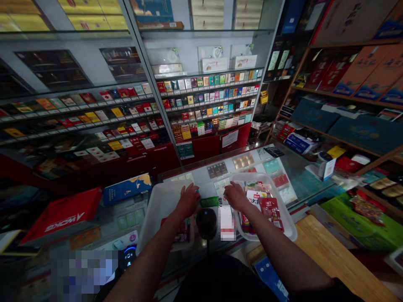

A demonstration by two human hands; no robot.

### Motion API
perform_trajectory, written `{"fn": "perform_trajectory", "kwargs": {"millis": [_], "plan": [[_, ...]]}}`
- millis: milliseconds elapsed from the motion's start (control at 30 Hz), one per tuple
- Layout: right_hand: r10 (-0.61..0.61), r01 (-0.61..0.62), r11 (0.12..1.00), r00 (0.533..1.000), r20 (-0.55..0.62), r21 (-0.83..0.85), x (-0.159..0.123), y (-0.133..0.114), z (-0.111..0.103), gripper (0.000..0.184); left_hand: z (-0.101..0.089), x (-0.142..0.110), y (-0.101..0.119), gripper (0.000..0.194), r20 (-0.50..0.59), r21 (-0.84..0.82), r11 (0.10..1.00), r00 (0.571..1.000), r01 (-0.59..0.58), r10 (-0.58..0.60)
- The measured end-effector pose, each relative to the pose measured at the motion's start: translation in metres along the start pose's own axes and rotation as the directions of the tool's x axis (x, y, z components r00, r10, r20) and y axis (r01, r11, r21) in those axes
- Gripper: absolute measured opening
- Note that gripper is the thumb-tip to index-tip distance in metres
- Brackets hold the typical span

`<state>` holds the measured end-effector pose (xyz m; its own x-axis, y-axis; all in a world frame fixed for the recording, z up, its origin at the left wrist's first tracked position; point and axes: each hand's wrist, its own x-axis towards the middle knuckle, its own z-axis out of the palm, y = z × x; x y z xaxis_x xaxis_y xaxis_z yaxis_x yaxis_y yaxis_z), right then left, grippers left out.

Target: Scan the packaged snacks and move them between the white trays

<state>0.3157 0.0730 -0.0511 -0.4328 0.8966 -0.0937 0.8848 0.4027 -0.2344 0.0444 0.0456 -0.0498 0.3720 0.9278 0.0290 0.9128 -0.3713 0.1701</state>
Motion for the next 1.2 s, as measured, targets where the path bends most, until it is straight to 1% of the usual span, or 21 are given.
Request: {"fn": "perform_trajectory", "kwargs": {"millis": [167, 367, 533, 700, 800, 900, 1067, 1200], "plan": [[0.028, -0.028, 1.000, 0.999, -0.026, 0.000, -0.003, 0.001, -0.001, 0.026, -0.002, 0.001, 0.004, 0.023, -0.026, 0.008, 1.000, 1.000, 0.007, -0.007], [0.031, -0.031, 1.000, 0.998, -0.059, 0.007, -0.009, 0.002, -0.010, 0.025, -0.009, 0.002, 0.009, 0.022, -0.053, -0.008, 1.000, 0.999, -0.015, 0.014], [0.052, -0.048, 0.998, 0.994, -0.098, 0.044, -0.016, 0.009, -0.023, 0.023, -0.019, 0.009, 0.025, 0.025, -0.081, -0.026, 1.000, 0.997, 0.011, -0.013], [0.057, -0.045, 0.997, 0.982, -0.182, 0.068, -0.025, 0.026, -0.041, 0.023, -0.037, 0.018, 0.053, 0.026, -0.122, -0.057, 0.998, 0.992, 0.006, -0.013], [0.074, -0.060, 0.996, 0.968, -0.240, 0.064, -0.031, 0.041, -0.049, 0.025, -0.047, 0.023, 0.072, 0.025, -0.161, -0.085, 0.996, 0.987, -0.016, 0.002], [0.088, -0.068, 0.995, 0.947, -0.309, 0.075, -0.038, 0.059, -0.054, 0.027, -0.052, 0.029, 0.093, 0.021, -0.194, -0.103, 0.993, 0.980, -0.058, 0.037], [0.120, -0.092, 0.991, 0.924, -0.363, 0.093, -0.051, 0.094, -0.055, 0.029, -0.051, 0.037, 0.132, 0.021, -0.200, -0.117, 0.984, 0.974, -0.135, 0.110], [0.138, -0.113, 0.990, 0.914, -0.381, 0.087, -0.060, 0.121, -0.050, 0.029, -0.040, 0.037, 0.167, 0.018, -0.205, -0.159, 0.967, 0.965, -0.199, 0.165]]}}
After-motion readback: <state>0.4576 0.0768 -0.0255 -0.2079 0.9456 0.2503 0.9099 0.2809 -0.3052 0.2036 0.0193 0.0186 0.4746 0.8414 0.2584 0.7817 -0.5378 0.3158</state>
